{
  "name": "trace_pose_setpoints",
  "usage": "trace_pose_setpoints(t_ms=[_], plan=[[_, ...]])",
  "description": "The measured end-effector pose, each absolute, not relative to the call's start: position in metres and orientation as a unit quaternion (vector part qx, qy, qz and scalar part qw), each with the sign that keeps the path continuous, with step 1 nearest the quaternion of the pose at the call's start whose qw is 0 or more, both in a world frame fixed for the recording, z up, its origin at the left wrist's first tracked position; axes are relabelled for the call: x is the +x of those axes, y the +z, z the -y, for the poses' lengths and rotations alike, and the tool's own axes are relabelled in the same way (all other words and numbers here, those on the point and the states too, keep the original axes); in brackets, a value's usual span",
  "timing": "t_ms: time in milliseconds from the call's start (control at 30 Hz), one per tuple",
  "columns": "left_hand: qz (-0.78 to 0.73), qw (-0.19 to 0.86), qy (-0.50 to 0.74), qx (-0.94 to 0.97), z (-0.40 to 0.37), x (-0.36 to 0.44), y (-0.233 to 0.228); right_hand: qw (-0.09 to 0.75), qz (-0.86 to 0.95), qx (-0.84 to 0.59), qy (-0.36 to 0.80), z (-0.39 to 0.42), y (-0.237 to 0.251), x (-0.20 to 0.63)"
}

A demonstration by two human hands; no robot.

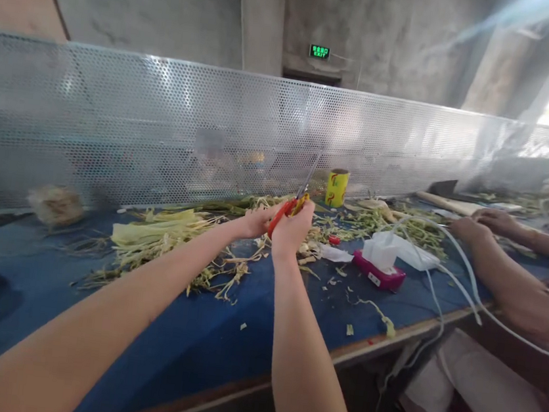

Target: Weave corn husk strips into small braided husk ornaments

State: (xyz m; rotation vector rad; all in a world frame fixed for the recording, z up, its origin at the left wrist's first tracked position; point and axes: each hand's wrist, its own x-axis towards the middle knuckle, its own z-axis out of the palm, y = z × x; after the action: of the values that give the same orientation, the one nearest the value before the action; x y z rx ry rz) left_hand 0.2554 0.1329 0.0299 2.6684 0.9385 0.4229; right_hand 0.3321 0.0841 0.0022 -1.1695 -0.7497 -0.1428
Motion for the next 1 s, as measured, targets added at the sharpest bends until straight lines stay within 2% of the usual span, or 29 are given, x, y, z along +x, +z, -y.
trace_pose_setpoints(t_ms=[133,267,400,700,1000], plan=[[-0.350,0.120,0.097,0.924,-0.130,0.234,0.020,0.759,0.352,-0.544,-0.060,-0.086,0.003,0.330],[-0.339,0.153,0.013,0.928,-0.124,0.195,0.003,0.751,0.366,-0.547,-0.051,-0.087,0.002,0.325],[-0.339,0.180,0.005,0.923,-0.125,0.175,-0.008,0.748,0.387,-0.538,-0.042,-0.087,0.001,0.321],[-0.360,0.233,0.026,0.903,-0.134,0.165,0.029,0.746,0.388,-0.540,-0.037,-0.087,0.001,0.321],[-0.363,0.266,-0.062,0.891,-0.140,0.170,0.031,0.739,0.396,-0.544,-0.034,-0.091,-0.003,0.323]])
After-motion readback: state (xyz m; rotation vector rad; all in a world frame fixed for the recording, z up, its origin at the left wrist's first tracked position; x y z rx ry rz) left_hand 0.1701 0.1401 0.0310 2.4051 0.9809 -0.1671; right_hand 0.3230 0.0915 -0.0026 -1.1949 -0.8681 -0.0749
